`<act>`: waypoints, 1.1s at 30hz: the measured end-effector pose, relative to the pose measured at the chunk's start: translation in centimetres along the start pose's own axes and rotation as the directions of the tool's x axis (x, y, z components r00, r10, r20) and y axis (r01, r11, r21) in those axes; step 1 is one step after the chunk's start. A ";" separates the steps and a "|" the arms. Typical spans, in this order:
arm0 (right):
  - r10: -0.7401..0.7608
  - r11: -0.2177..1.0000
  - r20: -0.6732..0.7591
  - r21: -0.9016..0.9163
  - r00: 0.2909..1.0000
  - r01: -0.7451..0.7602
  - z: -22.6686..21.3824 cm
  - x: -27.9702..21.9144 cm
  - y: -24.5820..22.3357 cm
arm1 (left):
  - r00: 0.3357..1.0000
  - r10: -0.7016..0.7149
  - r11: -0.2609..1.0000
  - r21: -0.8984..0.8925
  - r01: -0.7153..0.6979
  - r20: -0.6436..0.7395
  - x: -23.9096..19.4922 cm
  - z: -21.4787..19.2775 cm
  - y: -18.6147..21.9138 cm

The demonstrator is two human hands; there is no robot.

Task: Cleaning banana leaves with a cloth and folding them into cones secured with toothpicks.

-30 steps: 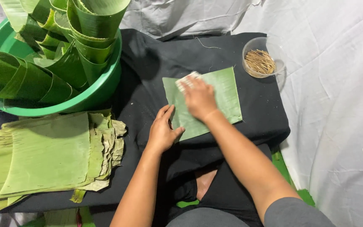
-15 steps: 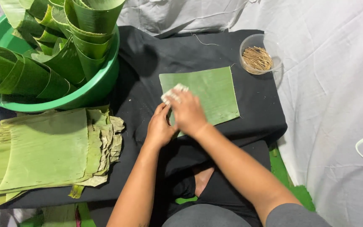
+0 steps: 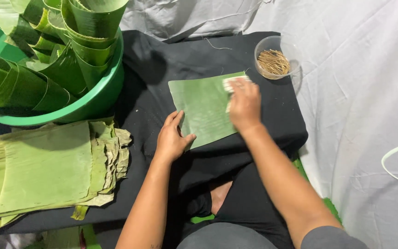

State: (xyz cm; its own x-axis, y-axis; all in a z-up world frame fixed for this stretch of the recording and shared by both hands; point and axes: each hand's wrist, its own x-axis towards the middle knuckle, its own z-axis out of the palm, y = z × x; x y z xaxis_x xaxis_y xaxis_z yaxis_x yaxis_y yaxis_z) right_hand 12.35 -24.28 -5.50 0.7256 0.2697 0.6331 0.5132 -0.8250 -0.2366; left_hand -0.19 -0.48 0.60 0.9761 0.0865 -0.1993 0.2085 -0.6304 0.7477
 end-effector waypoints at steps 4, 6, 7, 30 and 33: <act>-0.150 0.973 0.058 0.186 0.987 0.137 -0.5 -1.4 -10.6 | 1.000 -0.010 1.000 0.008 0.010 0.010 0.4 0.6 -0.7; -0.104 0.982 0.297 0.184 0.949 0.050 0.0 -3.8 -13.4 | 0.994 0.077 0.996 0.053 -0.074 -0.074 0.5 1.3 -1.5; -0.105 0.981 0.298 0.186 0.949 0.051 0.0 -3.9 -12.2 | 0.994 0.075 0.996 0.053 -0.071 -0.075 0.4 1.2 -1.4; -0.109 0.989 0.346 0.132 0.932 0.066 -0.7 -5.0 -10.4 | 0.995 0.072 0.997 0.007 -0.072 -0.067 0.4 1.3 -2.0; -0.017 0.999 0.281 0.035 0.960 0.008 -2.2 -4.7 -6.4 | 0.996 0.059 0.998 -0.016 -0.061 -0.063 0.6 1.5 -2.0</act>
State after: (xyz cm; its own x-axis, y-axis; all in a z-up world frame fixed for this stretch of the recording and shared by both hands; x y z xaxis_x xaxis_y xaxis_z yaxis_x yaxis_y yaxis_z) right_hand 4.65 -21.38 -5.30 0.8162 0.4125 0.4045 0.5345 -0.8049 -0.2578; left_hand -0.12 -0.28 -1.97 0.9887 0.0974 -0.1140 0.1499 -0.6223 0.7683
